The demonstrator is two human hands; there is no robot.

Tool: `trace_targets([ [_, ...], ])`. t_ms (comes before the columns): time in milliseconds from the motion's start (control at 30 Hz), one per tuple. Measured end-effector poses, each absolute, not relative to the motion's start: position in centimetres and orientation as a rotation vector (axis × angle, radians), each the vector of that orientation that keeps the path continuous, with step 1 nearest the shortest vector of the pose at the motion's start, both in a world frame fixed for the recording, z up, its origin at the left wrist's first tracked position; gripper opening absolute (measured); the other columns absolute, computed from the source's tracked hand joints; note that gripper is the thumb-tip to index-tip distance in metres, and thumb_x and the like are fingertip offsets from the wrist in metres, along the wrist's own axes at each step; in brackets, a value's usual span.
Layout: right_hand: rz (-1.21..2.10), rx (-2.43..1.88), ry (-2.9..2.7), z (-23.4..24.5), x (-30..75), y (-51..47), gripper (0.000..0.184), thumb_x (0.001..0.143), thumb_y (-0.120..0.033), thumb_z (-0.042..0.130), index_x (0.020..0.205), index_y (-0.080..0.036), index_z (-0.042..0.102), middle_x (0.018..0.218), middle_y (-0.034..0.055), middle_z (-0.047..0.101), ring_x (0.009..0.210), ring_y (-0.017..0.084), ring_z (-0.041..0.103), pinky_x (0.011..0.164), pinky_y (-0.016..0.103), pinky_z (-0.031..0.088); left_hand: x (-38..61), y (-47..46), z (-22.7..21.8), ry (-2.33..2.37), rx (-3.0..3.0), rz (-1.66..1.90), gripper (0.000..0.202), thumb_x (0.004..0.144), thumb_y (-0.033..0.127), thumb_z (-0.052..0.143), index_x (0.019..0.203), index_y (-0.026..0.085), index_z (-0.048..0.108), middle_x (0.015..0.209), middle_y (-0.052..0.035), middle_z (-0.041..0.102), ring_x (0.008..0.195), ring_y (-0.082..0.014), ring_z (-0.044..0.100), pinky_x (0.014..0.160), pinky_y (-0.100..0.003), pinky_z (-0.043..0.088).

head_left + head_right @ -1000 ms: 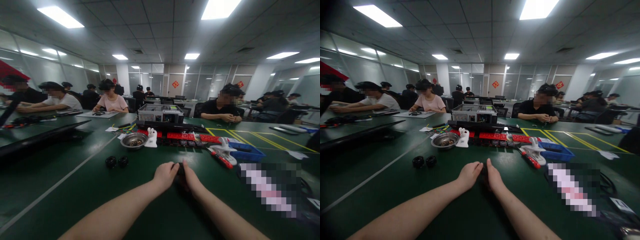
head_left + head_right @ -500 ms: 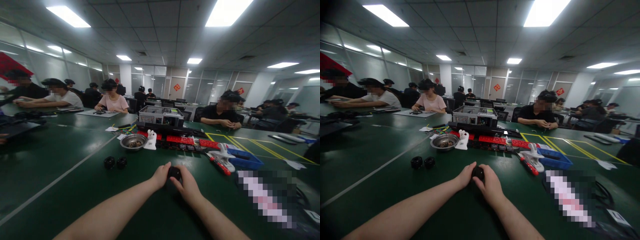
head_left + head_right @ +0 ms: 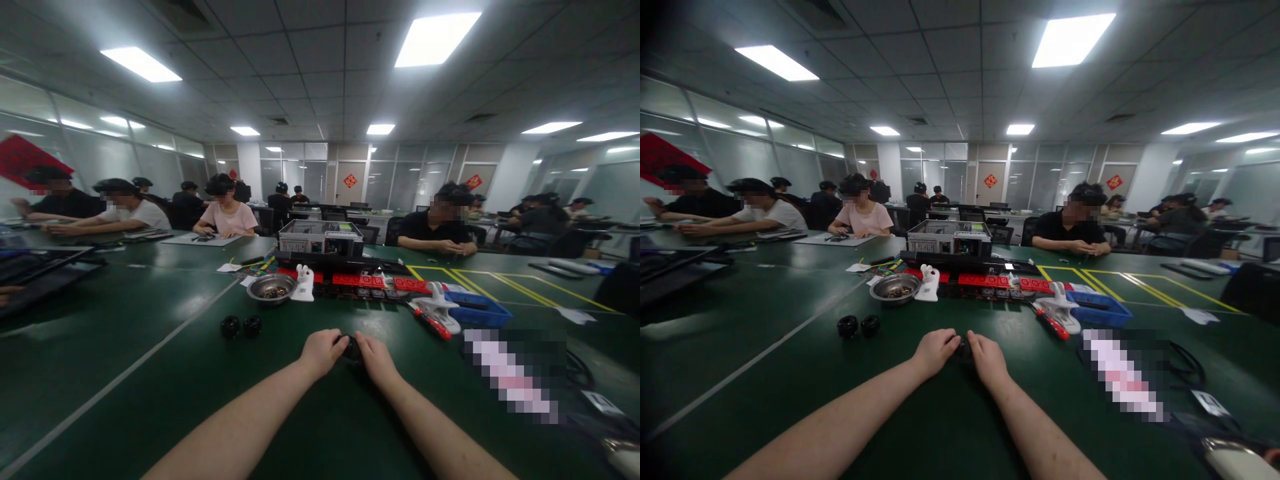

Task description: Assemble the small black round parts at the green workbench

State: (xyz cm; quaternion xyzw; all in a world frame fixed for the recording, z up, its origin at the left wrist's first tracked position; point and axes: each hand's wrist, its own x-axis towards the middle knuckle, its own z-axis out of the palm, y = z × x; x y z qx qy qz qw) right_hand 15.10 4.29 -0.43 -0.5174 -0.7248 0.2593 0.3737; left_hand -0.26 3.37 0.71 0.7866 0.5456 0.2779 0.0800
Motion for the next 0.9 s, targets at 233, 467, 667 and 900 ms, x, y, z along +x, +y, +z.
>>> trace_targets([
  [233,0.343,-1.168,-2.054,0.4,14.6,1.8,0.032,0.073,-0.034,0.049,0.101,-0.018,0.049,0.084,0.0063,0.059,0.074,0.019,0.054,0.065,0.031,0.040,-1.2,2.1,0.3,1.648,2.083,0.909,0.061,0.080,0.050,0.008,0.066,0.015,0.056,0.064,-0.0039,0.057,0.059,-0.0143,0.051,0.052,-0.024,0.031],
  [467,0.174,-0.980,-2.192,0.5,13.7,0.7,0.044,0.065,-0.020,0.055,0.108,-0.020,0.044,0.107,0.0072,0.051,0.098,0.021,0.047,0.084,0.036,0.037,-1.9,1.9,-0.1,1.511,1.936,0.961,0.056,0.076,0.056,0.023,0.074,0.013,0.059,0.062,-0.0028,0.058,0.059,-0.0144,0.052,0.053,-0.023,0.035],
  [667,0.235,-1.222,-2.095,0.3,14.4,1.7,0.031,0.077,-0.041,0.041,0.092,-0.017,0.054,0.081,0.0051,0.057,0.078,0.019,0.051,0.073,0.033,0.037,-1.7,1.3,0.6,1.414,1.998,1.014,0.046,0.074,0.052,0.032,0.080,0.015,0.058,0.067,-0.0022,0.059,0.059,-0.0134,0.051,0.055,-0.023,0.037],
  [900,0.486,-1.174,-2.146,0.1,14.9,2.8,0.045,0.082,-0.043,0.030,0.055,-0.017,0.055,0.056,0.0010,0.053,0.060,0.014,0.048,0.057,0.024,0.033,-1.0,1.4,0.7,1.480,2.045,0.989,0.041,0.074,0.051,0.034,0.087,0.018,0.055,0.079,-0.0030,0.060,0.072,-0.0149,0.053,0.063,-0.024,0.038],
])
